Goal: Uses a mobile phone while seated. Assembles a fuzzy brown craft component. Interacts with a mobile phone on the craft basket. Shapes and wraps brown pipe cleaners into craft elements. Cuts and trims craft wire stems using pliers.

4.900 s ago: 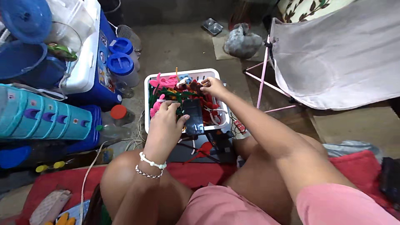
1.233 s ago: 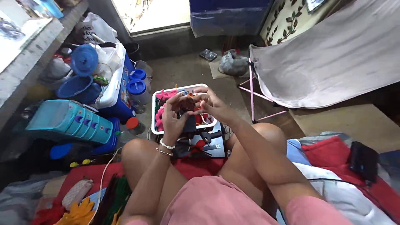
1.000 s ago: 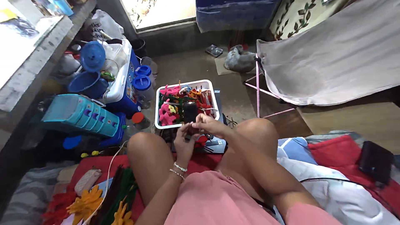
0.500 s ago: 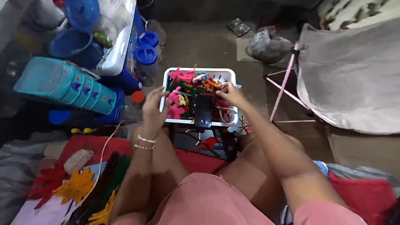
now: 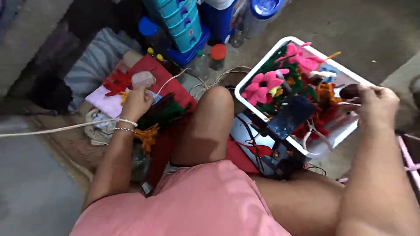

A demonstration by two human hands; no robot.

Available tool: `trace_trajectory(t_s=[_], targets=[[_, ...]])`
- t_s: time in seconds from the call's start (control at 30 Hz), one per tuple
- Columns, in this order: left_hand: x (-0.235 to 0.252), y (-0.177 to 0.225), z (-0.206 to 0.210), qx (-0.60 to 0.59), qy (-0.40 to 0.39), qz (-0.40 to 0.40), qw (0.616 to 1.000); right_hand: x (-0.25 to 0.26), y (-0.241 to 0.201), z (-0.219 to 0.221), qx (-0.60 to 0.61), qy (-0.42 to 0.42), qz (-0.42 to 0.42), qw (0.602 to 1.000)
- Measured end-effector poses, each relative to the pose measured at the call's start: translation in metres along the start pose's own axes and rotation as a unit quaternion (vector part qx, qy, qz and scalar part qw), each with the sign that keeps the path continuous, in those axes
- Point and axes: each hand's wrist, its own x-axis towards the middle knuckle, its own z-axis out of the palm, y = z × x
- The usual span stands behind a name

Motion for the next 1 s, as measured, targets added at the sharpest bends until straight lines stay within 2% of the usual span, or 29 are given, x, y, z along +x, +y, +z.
trace_trajectory(t_s=[0.07, 0.1, 0.2, 0.27, 0.43, 0.63, 0.73, 0.8, 0.9, 1.0], targets=[[-0.007, -0.027, 0.022, 0.005, -0.064, -0.030, 0.998, -0.002, -0.006, 0.002, 0.011, 0.032, 0.008, 0.999], [-0.010, -0.036, 0.035, 0.013, -0.070, -0.036, 0.997, -0.007, -0.010, 0.003, 0.020, 0.048, 0.020, 0.998], [-0.013, -0.042, 0.062, 0.032, -0.021, -0.055, 0.998, -0.030, -0.014, 0.001, 0.039, 0.072, 0.036, 0.996], [-0.011, -0.043, 0.078, 0.019, 0.030, -0.034, 0.999, -0.047, -0.010, -0.004, 0.027, 0.064, 0.018, 0.997], [0.016, -0.053, 0.107, 0.007, 0.046, -0.008, 0.999, -0.099, -0.005, -0.007, -0.021, 0.015, -0.024, 0.999], [0.015, -0.051, 0.101, 0.013, 0.054, -0.002, 0.998, -0.178, 0.013, -0.010, -0.095, -0.049, -0.121, 0.987], [0.014, -0.050, 0.092, -0.048, 0.051, -0.033, 0.997, -0.218, 0.023, -0.022, -0.139, -0.080, -0.160, 0.974], [0.013, -0.049, 0.084, -0.114, 0.065, -0.015, 0.991, -0.241, 0.027, -0.034, -0.151, -0.086, -0.176, 0.969], [0.004, -0.037, 0.061, -0.200, 0.131, 0.052, 0.970, -0.263, 0.026, -0.052, -0.147, -0.083, -0.194, 0.966], [-0.005, -0.008, 0.022, -0.260, 0.206, 0.098, 0.938, -0.266, 0.016, -0.061, -0.137, -0.081, -0.207, 0.965]])
